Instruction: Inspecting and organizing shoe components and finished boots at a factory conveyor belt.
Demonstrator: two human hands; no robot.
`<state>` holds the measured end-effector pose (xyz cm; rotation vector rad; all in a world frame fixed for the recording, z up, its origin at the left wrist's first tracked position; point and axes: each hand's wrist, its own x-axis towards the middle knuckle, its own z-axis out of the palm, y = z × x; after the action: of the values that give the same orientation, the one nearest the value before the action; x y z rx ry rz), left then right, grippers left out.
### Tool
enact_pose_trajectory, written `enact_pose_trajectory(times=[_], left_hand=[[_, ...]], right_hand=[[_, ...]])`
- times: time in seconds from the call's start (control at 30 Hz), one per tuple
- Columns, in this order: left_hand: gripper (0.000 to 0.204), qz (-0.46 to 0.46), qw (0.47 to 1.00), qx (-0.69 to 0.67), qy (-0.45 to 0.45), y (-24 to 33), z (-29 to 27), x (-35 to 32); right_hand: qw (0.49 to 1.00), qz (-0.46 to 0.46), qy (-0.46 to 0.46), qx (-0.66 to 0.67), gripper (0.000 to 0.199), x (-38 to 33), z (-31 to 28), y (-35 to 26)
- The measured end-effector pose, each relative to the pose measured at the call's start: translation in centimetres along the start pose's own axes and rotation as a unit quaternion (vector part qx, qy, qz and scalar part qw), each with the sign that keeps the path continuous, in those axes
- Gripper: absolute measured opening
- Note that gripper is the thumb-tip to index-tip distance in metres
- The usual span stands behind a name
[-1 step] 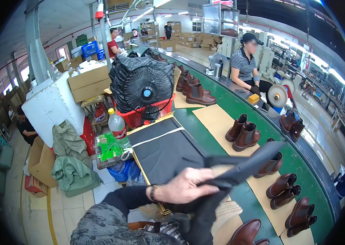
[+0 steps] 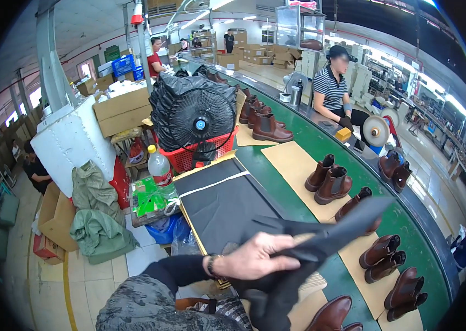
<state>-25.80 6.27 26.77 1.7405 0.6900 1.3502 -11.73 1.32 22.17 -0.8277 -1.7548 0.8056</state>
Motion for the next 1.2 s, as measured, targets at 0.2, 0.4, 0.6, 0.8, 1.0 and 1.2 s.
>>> enact_pose_trajectory(times=[0.2, 0.4, 0.6, 0.8, 1.0, 1.2], left_hand=[[0.037, -0.131, 0.882, -0.398, -0.217, -2.8, 6.5, -0.6], [0.044, 0.047, 0.997, -0.029, -0.053, -2.1, 9.7, 0.1], [0.054, 0.391, 0.878, 0.264, -0.083, -1.0, 11.8, 1.7], [0.064, -0.007, 0.967, -0.228, -0.116, 0.4, 11.5, 1.9], [0.037, 0.049, 0.995, -0.059, -0.065, -0.8, 10.6, 1.4], [0.098, 0.196, 0.979, 0.006, -0.053, -4.1, 12.2, 2.8]], right_hand=[[0.990, 0.112, 0.084, 0.020, 0.084, 1.7, -6.3, 1.1], [0.982, 0.148, 0.115, 0.030, 0.079, -0.9, -10.4, 1.4], [0.972, 0.186, 0.133, 0.054, 0.074, -0.9, -9.6, -1.5], [0.954, 0.240, 0.170, 0.062, 0.069, -8.3, -12.4, -0.2], [0.948, 0.217, 0.062, 0.225, 0.052, -5.2, -12.4, -1.3], [0.920, -0.081, 0.229, -0.308, 0.038, -4.8, -12.0, -1.0]])
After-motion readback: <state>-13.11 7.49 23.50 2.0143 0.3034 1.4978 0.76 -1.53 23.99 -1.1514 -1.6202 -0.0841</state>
